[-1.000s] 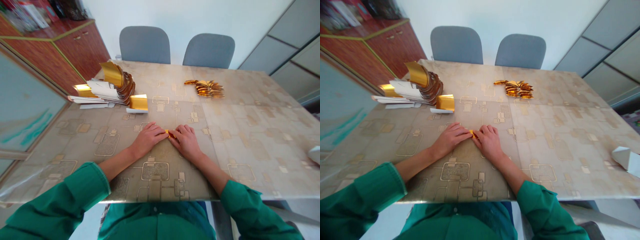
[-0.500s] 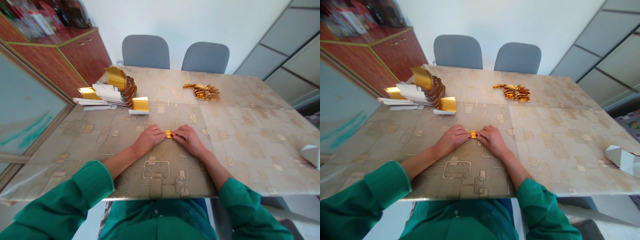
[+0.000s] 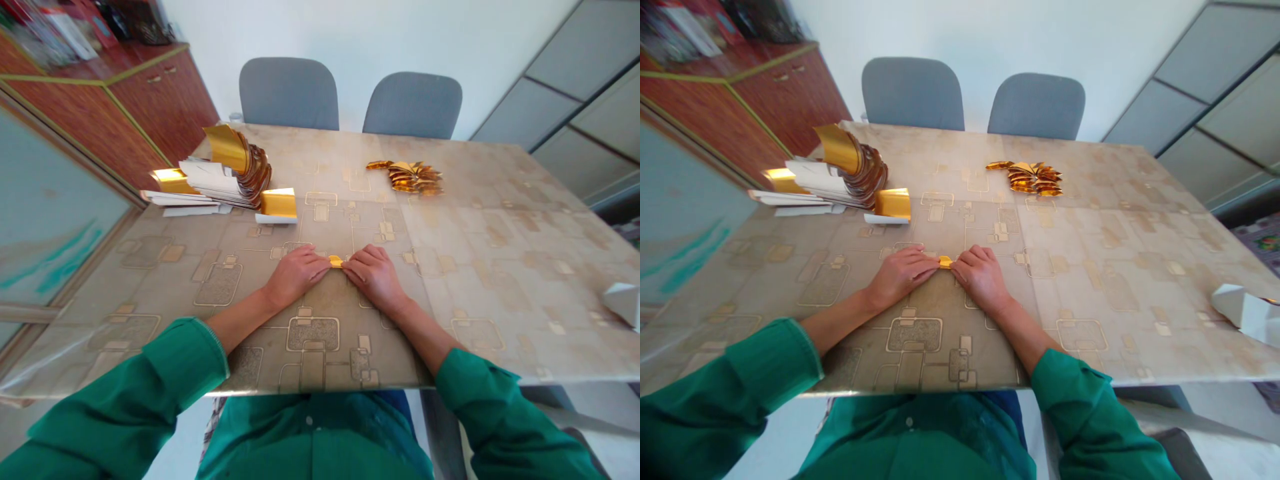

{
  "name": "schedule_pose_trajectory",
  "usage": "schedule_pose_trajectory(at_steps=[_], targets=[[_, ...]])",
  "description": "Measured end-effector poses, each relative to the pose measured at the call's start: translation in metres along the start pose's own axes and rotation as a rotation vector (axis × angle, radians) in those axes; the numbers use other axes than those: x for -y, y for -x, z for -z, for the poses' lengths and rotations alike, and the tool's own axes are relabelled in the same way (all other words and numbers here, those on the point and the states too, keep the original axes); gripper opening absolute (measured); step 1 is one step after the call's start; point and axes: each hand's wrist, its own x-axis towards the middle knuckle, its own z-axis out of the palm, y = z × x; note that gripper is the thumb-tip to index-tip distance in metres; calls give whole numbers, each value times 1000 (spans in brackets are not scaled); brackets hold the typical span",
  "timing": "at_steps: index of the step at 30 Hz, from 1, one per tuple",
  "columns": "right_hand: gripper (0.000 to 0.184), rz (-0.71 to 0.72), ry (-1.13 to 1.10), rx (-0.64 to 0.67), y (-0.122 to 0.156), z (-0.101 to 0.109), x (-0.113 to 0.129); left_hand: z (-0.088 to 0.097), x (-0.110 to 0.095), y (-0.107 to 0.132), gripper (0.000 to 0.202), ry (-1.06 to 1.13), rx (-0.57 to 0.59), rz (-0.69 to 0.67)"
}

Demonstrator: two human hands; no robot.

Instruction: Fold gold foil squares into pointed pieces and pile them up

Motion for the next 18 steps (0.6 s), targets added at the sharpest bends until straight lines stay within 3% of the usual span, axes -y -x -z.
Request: schedule_pose_trajectory(at_steps=[6,13,18], targets=[[22,-6,15,-6,1,1,0,0,-2,2,24,-39,-6,-2],[23,-59,-148,-85,4,0,0,5,-10,-1,22,-50,-45,74],[27,-41,-155,-41,3,-1,-1,8,-9,0,25,-91,-18,13]])
